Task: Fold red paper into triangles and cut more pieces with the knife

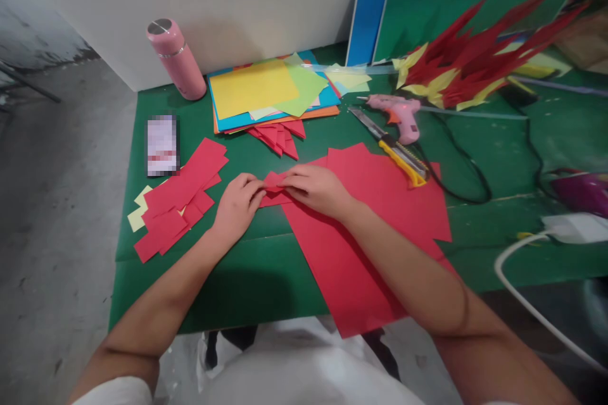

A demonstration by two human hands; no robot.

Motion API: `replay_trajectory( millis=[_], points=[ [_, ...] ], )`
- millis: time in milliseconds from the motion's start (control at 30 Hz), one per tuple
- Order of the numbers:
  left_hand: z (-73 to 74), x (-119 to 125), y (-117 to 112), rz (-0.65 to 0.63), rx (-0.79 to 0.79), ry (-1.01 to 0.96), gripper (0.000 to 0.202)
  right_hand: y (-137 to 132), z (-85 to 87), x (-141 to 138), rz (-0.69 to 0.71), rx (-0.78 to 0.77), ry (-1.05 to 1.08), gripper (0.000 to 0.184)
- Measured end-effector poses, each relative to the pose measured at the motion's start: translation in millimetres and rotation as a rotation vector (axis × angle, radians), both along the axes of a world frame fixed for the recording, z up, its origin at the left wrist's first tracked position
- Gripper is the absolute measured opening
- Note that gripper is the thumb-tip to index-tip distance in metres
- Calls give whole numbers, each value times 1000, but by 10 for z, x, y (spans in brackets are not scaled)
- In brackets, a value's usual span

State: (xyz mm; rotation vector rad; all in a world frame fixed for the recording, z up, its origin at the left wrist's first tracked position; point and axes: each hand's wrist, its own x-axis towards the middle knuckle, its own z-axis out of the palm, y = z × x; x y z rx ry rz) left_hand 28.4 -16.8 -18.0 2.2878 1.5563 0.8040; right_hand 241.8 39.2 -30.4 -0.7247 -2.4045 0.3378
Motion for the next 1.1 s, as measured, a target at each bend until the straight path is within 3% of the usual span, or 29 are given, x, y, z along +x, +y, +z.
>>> replay_trajectory(
  millis=[167,367,567,733,967,1100],
  points=[
    [0,30,-19,-30,97,206,17,14,-2,22,14,-38,-26,23],
    [6,16,-34,-67,167,318,20,21,-5,60,62,51,-132,27],
    [27,67,-82,19,154,401,23,6,27,74,91,123,-175,27],
    [70,76,-72,-19,120,433,28,-6,92,71,117,160,-234,30],
    [67,30,-58,-109,140,336,29,-27,127,79,101,83,-284,28],
    [30,10,-69,-253,172,299,30,-27,131,84,117,110,-281,27]
  ],
)
